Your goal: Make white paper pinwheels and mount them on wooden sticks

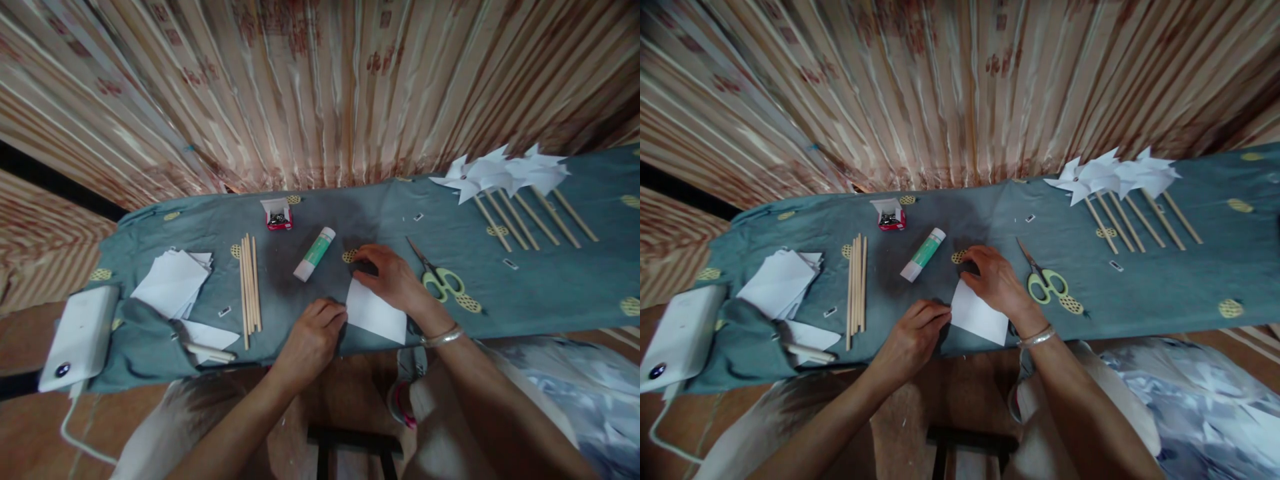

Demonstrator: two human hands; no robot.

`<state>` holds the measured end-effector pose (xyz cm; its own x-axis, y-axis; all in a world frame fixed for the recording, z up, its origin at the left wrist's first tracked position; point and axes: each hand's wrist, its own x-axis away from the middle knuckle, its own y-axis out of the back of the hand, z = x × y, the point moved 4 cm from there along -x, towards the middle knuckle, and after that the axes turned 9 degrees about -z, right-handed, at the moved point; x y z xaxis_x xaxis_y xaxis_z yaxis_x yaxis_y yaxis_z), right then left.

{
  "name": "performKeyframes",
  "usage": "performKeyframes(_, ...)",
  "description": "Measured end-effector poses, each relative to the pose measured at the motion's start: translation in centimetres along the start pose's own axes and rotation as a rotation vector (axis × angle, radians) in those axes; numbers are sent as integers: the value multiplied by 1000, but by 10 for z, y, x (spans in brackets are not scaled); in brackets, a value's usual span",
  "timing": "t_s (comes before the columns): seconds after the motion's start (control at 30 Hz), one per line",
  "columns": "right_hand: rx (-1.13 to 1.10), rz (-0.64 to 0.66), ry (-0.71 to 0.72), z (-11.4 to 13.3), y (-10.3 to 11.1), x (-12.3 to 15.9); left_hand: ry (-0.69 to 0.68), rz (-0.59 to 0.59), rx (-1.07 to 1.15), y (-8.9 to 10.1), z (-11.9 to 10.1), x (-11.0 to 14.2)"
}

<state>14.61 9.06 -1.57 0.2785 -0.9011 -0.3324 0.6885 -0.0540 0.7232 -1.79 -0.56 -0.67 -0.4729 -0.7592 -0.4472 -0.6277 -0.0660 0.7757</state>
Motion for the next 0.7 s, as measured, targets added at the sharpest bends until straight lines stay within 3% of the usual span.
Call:
performKeyframes(0.23, -22, -22, 0, -4, -2, -3, -24, -42, 49, 5, -1, 4)
performKeyframes(0.47, -102, -133, -121, -15, 3, -7, 56, -97, 76, 10, 1, 2)
performKeyframes(0.7, -149, -166, -172, -16, 8, -4, -26, 75, -24, -3, -7, -11)
